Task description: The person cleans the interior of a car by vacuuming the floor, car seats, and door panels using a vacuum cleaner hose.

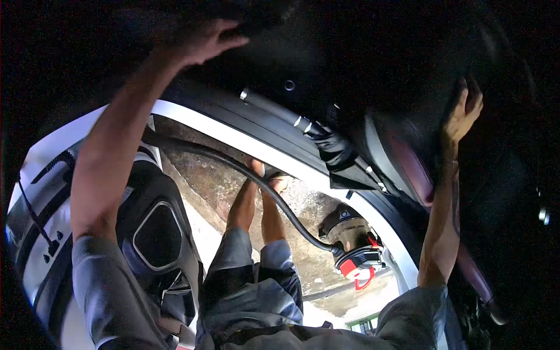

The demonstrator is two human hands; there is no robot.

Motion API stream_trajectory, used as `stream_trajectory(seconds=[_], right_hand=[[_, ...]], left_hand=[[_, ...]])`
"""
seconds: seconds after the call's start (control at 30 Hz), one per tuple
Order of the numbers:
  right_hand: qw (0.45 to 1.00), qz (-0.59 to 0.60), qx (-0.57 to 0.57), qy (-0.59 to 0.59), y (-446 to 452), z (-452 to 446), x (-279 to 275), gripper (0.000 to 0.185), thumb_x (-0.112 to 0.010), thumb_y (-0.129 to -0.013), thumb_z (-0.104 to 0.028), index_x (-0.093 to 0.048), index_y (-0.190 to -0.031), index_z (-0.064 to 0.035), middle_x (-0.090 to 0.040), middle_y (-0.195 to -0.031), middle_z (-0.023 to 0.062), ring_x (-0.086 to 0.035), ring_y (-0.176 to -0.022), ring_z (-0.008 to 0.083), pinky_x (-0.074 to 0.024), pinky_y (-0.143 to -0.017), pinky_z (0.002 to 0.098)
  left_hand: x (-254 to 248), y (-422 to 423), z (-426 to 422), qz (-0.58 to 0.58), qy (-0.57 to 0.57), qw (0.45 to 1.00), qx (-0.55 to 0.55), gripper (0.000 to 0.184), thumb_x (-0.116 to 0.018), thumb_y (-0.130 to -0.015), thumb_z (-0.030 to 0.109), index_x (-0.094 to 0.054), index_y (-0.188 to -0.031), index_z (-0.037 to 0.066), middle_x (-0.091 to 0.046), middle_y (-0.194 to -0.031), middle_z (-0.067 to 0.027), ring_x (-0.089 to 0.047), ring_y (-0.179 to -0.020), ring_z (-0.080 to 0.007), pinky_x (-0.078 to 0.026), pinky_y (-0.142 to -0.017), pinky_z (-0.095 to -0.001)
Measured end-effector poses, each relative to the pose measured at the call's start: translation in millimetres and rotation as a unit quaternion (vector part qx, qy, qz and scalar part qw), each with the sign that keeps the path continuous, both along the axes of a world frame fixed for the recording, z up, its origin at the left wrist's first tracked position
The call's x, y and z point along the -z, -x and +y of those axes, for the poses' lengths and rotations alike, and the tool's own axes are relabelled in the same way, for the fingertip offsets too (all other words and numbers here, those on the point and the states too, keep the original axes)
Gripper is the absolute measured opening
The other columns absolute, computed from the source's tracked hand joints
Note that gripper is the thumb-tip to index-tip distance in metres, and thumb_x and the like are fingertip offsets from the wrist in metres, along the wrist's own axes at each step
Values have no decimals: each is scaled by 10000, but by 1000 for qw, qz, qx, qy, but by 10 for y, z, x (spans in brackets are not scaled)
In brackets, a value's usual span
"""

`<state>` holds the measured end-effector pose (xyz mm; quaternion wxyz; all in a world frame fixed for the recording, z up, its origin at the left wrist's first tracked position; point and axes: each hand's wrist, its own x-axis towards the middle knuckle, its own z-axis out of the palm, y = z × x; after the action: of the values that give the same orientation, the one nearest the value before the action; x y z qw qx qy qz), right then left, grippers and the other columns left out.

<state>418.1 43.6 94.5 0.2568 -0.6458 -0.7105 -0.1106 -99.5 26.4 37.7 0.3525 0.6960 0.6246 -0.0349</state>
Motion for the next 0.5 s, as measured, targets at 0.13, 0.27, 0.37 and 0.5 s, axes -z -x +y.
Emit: stream_trajectory(seconds=[0.13, 0.27, 0.37, 0.5], right_hand=[[994, 75, 81, 23, 238, -12, -70, 450, -449, -948, -443, -512, -1305, -176, -479, -1322, 125, -409, -1238, 334, -324, -1048, 473], [993, 74, 86, 27, 291, -9, -112, 484, -490, -914, -483, -506, -1300, -190, -430, -1321, 198, -418, -1229, 372, -339, -1032, 500], [992, 67, 98, 36, 362, -32, -150, 501, -471, -916, -502, -496, -1303, -186, -427, -1318, 205, -406, -1234, 390, -331, -1034, 512], [998, 2, 29, 61, 381, -152, -235, 566, -463, -919, -504, -434, -1341, -129, -418, -1326, 214, -407, -1231, 391, -337, -1024, 525]], left_hand=[[146, -106, -470, 3, -141, 967, 211, 633, -526, -886, 561, -558, -1255, 48, -660, -839, -182, -663, -766, -236, -534, -728, -379], [159, -75, -290, -42, -31, 997, -52, 745, -534, -852, 614, -461, -1342, 58, -670, -881, -201, -673, -755, -235, -545, -686, -386], [-139, -294, -440, -31, 85, 996, 4, 840, -515, -837, 655, -398, -1376, 21, -623, -604, -136, -593, -427, -170, -539, -491, -303], [-573, -562, -771, -206, -14, 963, -172, 753, -555, -851, 599, -490, -1303, 1, -484, -532, 1, -517, -420, -101, -441, -405, -257]])
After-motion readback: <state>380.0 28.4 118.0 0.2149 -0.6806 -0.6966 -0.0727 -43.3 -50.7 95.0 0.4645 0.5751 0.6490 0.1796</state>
